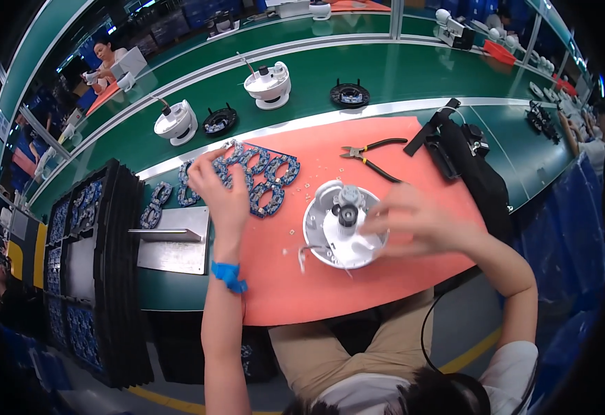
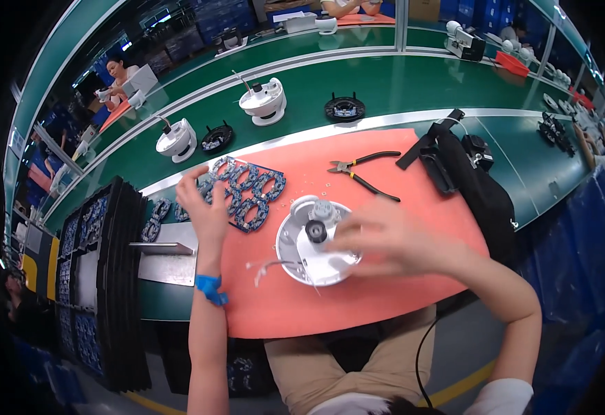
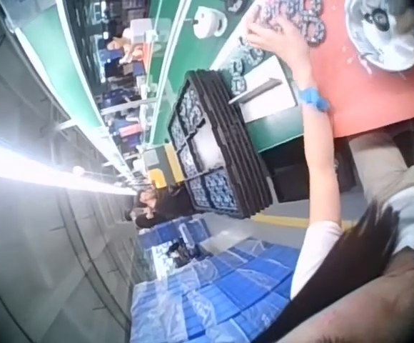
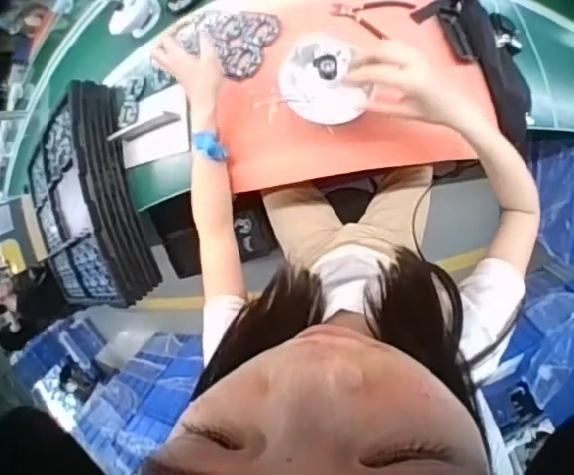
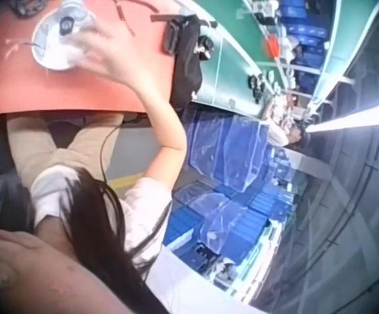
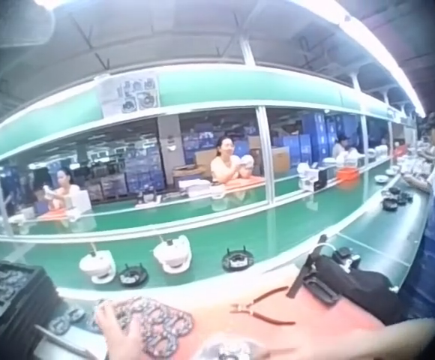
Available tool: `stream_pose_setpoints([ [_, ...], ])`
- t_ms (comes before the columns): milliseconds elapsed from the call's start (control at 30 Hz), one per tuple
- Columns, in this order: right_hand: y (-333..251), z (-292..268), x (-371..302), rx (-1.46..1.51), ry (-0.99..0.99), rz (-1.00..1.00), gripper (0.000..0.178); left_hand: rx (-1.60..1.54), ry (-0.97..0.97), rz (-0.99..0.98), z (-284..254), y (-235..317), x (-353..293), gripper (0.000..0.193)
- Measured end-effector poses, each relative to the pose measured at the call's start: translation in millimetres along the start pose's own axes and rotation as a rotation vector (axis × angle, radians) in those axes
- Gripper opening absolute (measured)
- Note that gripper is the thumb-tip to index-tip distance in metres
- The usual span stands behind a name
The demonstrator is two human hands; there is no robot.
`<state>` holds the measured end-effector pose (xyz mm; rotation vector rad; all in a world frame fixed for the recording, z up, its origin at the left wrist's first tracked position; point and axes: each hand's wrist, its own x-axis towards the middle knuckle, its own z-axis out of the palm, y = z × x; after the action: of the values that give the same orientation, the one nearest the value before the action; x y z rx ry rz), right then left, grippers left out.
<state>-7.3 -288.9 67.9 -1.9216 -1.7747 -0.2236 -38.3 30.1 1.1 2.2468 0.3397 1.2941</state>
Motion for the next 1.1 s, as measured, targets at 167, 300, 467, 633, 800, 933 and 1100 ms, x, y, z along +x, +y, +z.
stream_pose_setpoints([
  [167,89.2,-7.2,-17.4,-0.478,-0.010,0.481,0.073,-0.425,-0.088,-0.062,-48.7,33.1,-11.9,0.016],
  [300,109.7,18.0,-21.9,-0.487,-0.282,0.661,0.082,-0.423,-0.243,0.179,-92.9,63.0,-40.4,0.019],
  [467,103.0,29.3,-22.1,-0.545,-0.130,0.649,0.051,-0.059,-0.391,0.635,-121.8,103.8,-68.3,0.034],
  [633,49.6,9.8,-28.6,-0.207,0.389,0.707,0.028,0.177,-0.459,0.776,-107.8,109.5,-70.8,0.023],
  [800,-33.3,-0.9,-37.4,-0.238,0.493,0.546,0.042,0.114,-0.561,0.755,-105.0,105.3,-60.7,0.018],
  [933,-64.4,11.9,-49.7,-0.296,0.491,0.519,0.051,0.028,-0.656,0.754,-105.5,107.3,-56.6,0.014],
  [1100,-83.1,27.8,-48.3,-0.354,0.473,0.423,0.056,-0.156,-0.463,0.602,-102.9,101.8,-44.7,0.015],
])
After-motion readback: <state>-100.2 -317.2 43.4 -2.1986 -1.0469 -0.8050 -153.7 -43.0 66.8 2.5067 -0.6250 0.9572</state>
